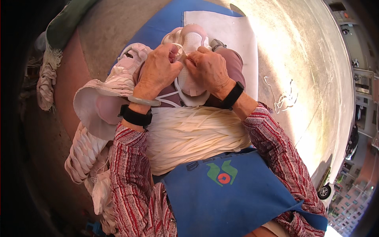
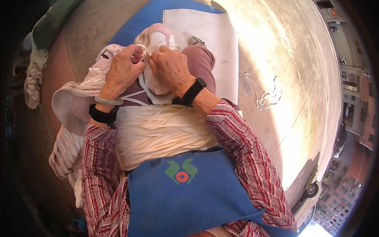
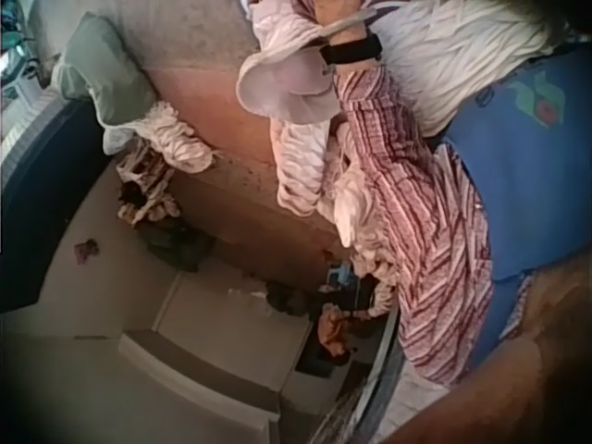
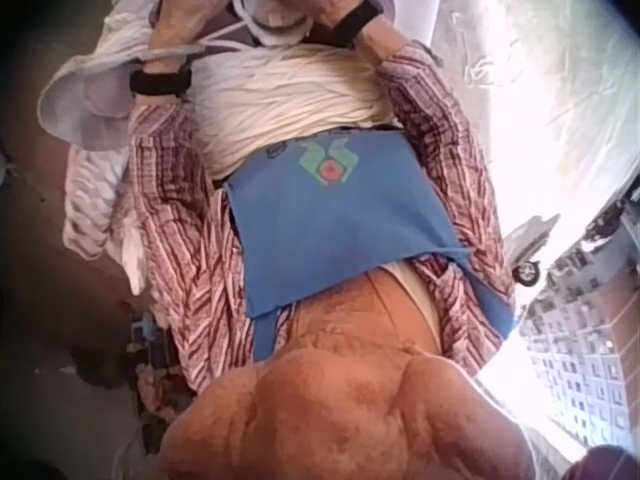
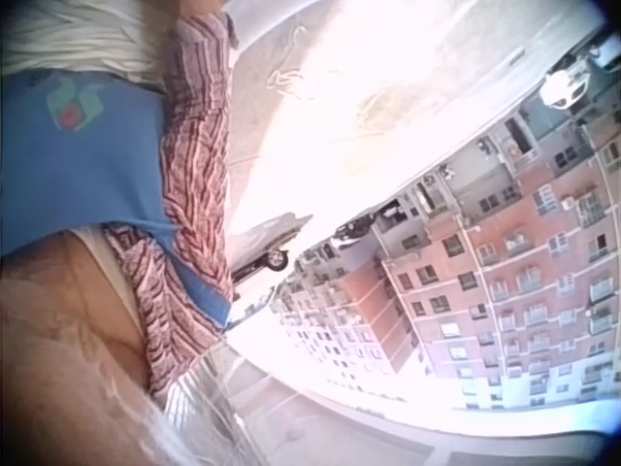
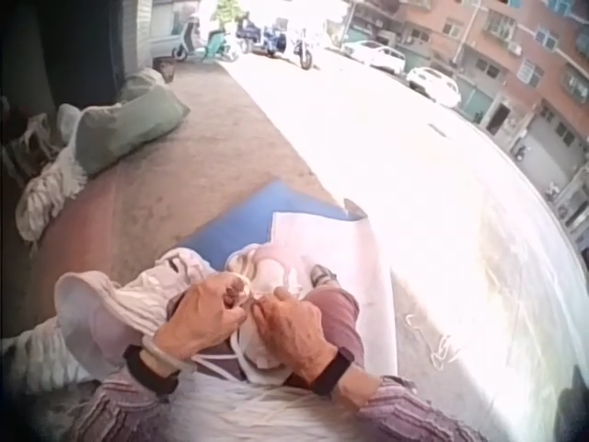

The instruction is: The recorder is lacing and tying the laces of a pink and white sneaker.

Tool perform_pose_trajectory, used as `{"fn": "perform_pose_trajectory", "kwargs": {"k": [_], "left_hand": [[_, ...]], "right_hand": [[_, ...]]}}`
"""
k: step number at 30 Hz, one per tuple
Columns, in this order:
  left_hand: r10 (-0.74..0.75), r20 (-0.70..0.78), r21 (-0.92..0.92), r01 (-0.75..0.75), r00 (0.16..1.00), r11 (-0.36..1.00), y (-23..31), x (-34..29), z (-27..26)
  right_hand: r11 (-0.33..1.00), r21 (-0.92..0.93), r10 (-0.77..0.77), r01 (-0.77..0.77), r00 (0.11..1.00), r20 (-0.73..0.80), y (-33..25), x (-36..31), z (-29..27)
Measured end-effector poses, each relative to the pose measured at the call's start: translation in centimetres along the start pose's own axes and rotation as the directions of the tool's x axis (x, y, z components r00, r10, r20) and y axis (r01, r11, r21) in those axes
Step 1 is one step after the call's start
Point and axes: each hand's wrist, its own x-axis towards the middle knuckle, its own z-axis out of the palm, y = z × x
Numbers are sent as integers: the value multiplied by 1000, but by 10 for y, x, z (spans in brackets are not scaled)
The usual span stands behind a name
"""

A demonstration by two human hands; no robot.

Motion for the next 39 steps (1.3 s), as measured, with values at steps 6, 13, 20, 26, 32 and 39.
{"fn": "perform_pose_trajectory", "kwargs": {"k": [6,13,20,26,32,39], "left_hand": [[47,-8,-22,-47,999,999,-6,-8,6],[220,-81,251,-194,972,948,2,-21,22],[234,68,226,-244,970,943,-16,-6,19],[212,146,132,-231,966,964,-19,-5,11],[124,251,111,-156,960,982,-13,-2,0],[145,-46,48,-143,988,989,-10,-10,12]], "right_hand": [[999,-20,50,-50,999,15,-10,-1,1],[996,71,54,-52,998,-30,-1,3,5],[997,52,62,-59,996,-68,3,3,14],[1000,7,7,-7,1000,-11,-5,-2,7],[989,-141,-43,42,999,-4,-16,0,12],[995,-52,-86,84,995,-41,-12,5,10]]}}
